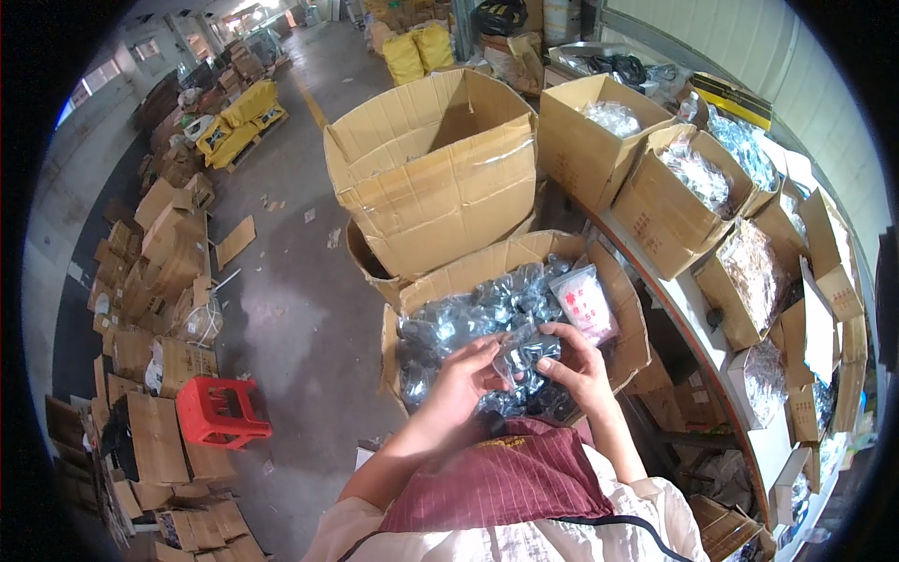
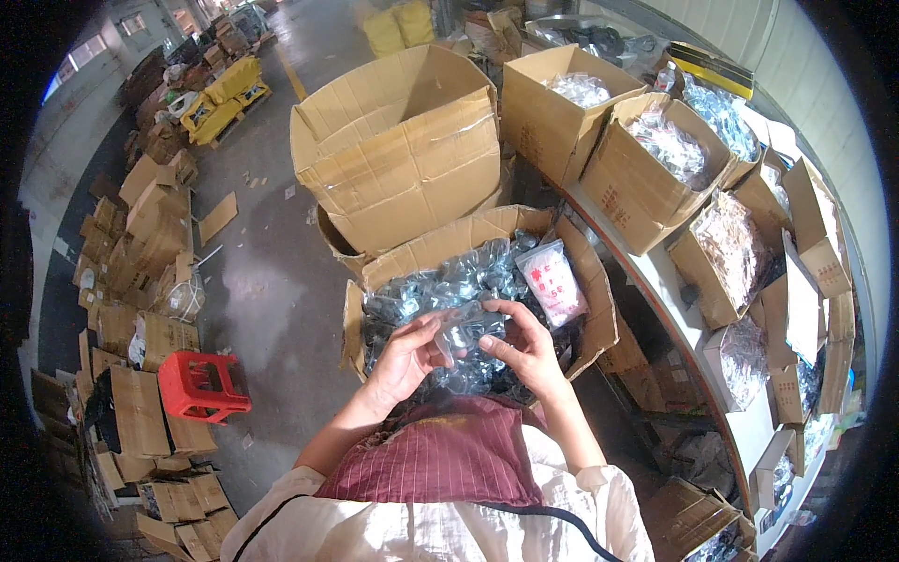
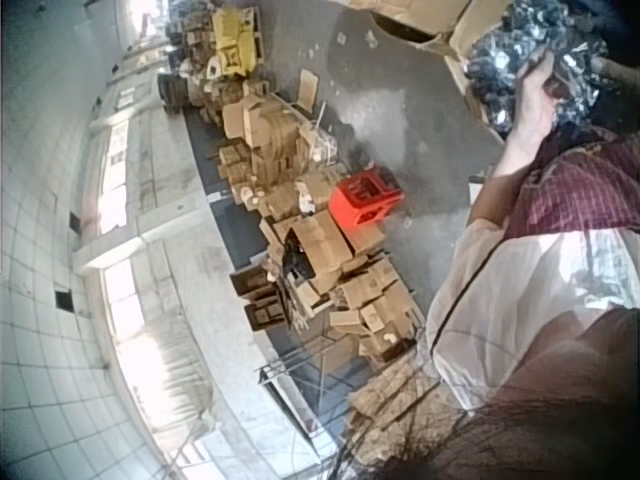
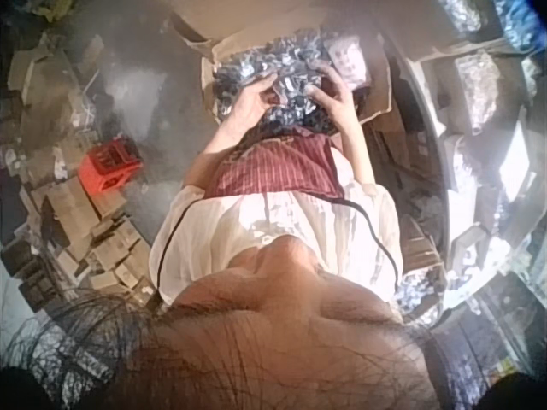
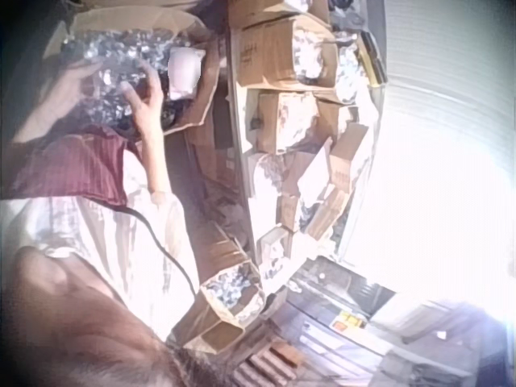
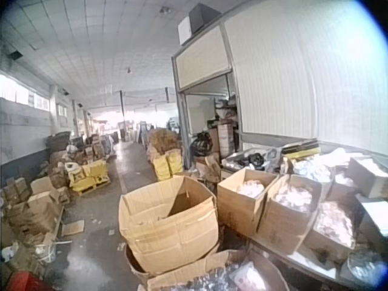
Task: The person picks up individual plastic parts in small bags from a large box, looks at them, and places some into different boxes or back into the pile.
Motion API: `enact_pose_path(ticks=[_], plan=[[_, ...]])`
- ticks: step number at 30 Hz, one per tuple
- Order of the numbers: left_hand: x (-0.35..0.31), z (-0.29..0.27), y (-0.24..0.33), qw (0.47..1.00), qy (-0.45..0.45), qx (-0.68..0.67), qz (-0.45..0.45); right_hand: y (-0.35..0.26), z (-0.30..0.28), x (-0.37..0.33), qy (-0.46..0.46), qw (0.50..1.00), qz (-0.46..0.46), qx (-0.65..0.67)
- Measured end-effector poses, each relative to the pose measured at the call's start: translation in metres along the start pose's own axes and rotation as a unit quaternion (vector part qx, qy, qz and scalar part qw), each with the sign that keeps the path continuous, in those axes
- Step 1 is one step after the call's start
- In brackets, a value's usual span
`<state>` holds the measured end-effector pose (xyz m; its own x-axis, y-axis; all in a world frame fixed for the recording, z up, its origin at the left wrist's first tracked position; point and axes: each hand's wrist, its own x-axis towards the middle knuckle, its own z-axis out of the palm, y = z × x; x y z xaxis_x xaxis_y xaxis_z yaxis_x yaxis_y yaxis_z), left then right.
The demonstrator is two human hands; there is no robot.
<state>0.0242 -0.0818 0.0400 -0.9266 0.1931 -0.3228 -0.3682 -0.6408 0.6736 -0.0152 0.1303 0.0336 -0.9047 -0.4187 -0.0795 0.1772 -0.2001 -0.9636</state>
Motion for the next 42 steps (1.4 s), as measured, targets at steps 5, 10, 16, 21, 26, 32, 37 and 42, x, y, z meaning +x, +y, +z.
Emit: enact_pose_path(ticks=[5, 10, 16, 21, 26, 32, 37, 42], plan=[[-0.001, -0.002, -0.002, 0.999, 0.001, 0.002, -0.035, -0.002, 0.007, -0.001, 0.015, 0.999, 0.011, 0.041], [0.002, -0.006, -0.008, 0.998, -0.028, -0.033, -0.044, 0.009, 0.005, 0.001, 0.032, 0.999, -0.037, -0.002], [0.023, -0.023, -0.012, 0.995, -0.042, -0.006, -0.085, 0.022, -0.004, 0.019, 0.038, 0.999, 0.018, 0.002], [0.074, -0.021, 0.060, 0.988, -0.051, -0.143, 0.030, 0.117, -0.086, 0.066, -0.008, 0.966, 0.132, -0.221], [0.055, 0.037, 0.157, 0.924, -0.269, -0.227, 0.150, 0.205, -0.132, 0.087, -0.155, 0.701, 0.322, -0.617], [0.065, -0.007, 0.056, 0.990, -0.141, -0.029, -0.004, 0.265, -0.158, 0.076, -0.175, 0.603, 0.374, -0.683], [0.059, -0.055, -0.027, 0.976, -0.028, -0.160, -0.146, 0.259, -0.149, 0.093, -0.163, 0.635, 0.388, -0.648], [0.055, -0.069, -0.043, 0.970, 0.000, -0.186, -0.158, 0.272, -0.146, 0.080, -0.077, 0.694, 0.272, -0.662]])
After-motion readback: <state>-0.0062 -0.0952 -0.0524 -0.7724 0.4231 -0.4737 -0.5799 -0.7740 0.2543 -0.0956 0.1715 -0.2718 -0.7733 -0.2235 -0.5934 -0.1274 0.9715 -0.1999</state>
